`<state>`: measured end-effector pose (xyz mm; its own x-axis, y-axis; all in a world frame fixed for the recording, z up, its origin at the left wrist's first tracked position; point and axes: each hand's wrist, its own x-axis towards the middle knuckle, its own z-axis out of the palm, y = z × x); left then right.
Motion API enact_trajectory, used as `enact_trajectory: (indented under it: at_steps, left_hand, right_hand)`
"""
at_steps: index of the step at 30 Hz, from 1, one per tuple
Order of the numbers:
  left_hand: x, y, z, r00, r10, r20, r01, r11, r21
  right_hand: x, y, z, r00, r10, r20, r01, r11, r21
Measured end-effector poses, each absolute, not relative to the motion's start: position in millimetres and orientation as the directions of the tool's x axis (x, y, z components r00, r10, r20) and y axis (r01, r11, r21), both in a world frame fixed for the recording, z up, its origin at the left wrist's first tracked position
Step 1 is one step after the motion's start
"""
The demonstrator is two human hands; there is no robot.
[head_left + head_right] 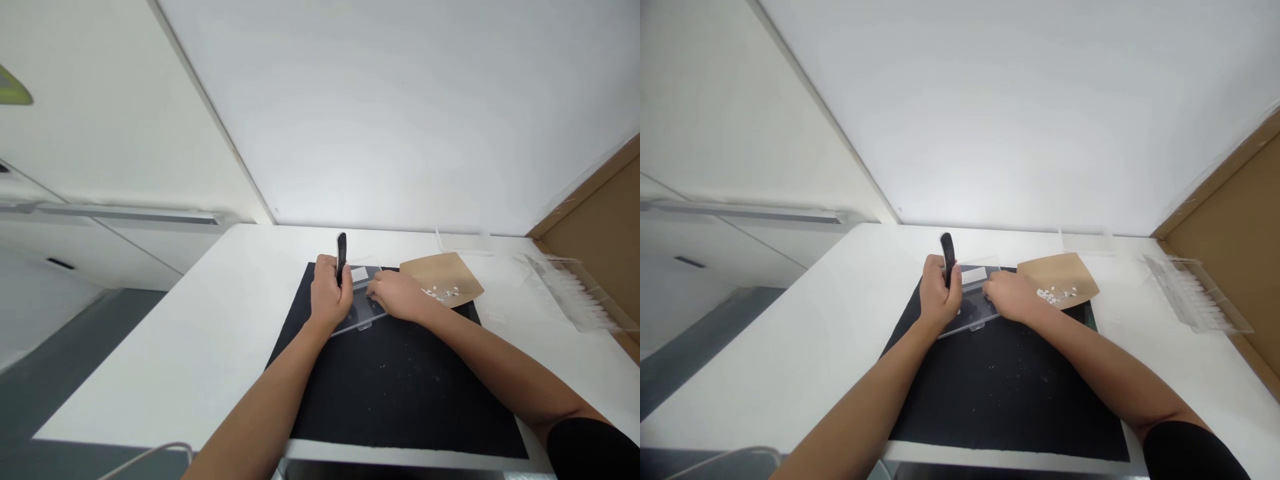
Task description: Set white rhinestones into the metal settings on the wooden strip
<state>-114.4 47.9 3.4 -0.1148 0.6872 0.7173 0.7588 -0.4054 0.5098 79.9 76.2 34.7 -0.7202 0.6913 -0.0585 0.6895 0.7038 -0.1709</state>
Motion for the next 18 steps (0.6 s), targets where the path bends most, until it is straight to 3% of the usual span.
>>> enact_trajectory:
  at_steps: [10, 18]
  left_hand:
    - [-115, 48, 1, -0.127, 0.701, 0.701, 0.757, -0.388, 0.526]
    - [-115, 49, 2, -0.063, 0.726, 0.685, 0.766, -0.404, 0.499]
  right_hand:
    - [83, 79, 39, -0.729, 0.676, -0.107, 0.682, 0.705, -0.195]
    - [90, 82, 51, -0.794, 0.594, -0.132, 0.607, 0.761, -0.23]
